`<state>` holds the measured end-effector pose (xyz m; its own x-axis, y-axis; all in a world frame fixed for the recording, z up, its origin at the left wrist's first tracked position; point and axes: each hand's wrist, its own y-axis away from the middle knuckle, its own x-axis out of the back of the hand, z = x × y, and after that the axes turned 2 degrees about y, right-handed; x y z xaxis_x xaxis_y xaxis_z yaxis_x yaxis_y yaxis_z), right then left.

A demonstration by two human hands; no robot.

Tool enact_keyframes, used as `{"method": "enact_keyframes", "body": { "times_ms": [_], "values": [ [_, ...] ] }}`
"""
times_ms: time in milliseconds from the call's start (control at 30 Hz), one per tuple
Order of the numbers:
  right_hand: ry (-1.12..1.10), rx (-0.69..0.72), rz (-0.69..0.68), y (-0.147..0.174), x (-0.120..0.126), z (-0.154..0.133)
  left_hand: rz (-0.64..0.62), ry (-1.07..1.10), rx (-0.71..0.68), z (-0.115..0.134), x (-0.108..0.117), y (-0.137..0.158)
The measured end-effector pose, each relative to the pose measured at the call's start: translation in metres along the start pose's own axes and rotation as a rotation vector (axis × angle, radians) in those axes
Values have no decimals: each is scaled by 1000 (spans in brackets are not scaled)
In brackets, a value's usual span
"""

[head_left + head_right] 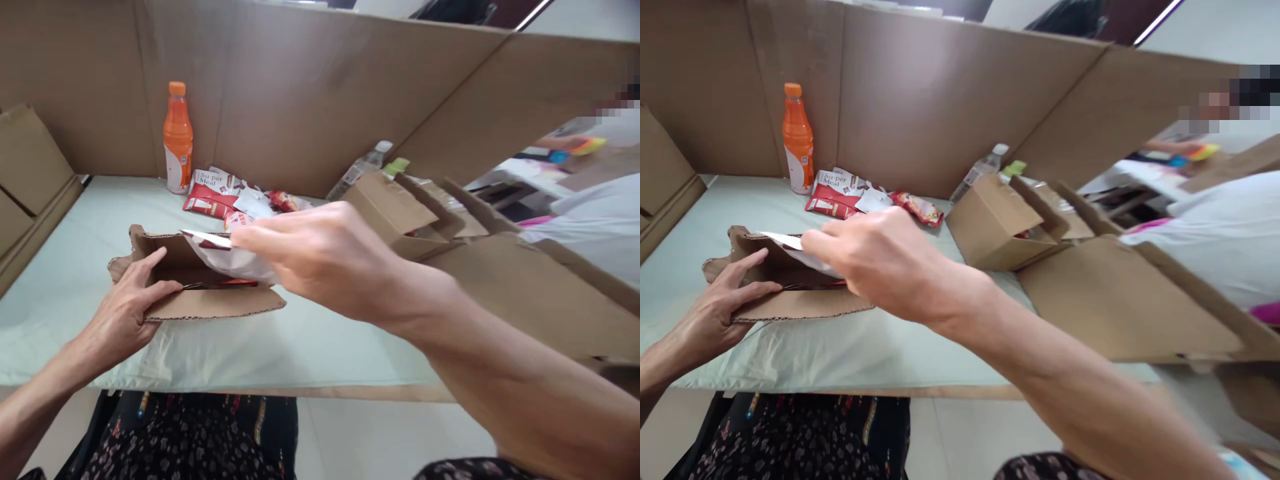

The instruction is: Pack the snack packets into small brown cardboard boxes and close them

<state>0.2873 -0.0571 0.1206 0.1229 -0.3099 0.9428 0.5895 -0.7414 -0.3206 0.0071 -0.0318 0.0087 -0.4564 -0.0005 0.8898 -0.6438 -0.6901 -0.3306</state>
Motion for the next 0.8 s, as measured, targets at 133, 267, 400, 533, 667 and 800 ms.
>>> {"method": "enact_keyframes", "body": {
  "times_ms": [133, 267, 400, 533, 667, 800],
  "values": [
    [104, 59, -347, -50, -15, -19, 19, 21, -25, 2, -2, -2],
    [-240, 172, -413, -75, -37, -15, 12, 34, -53, 3, -2, -5],
    [-347, 76, -515, -61, -63, 7, -15, 11, -70, 0, -2, -4],
    [-511, 2, -458, -22, -67, 20, -23, 9, -148, -3, -2, -5],
    [-692, -229, 51, 17, -51, 41, 23, 32, -182, -10, -7, -1],
    [-415, -580, 105, 31, -72, 99, 54, 46, -185, -19, -13, 4]
  ]
}}
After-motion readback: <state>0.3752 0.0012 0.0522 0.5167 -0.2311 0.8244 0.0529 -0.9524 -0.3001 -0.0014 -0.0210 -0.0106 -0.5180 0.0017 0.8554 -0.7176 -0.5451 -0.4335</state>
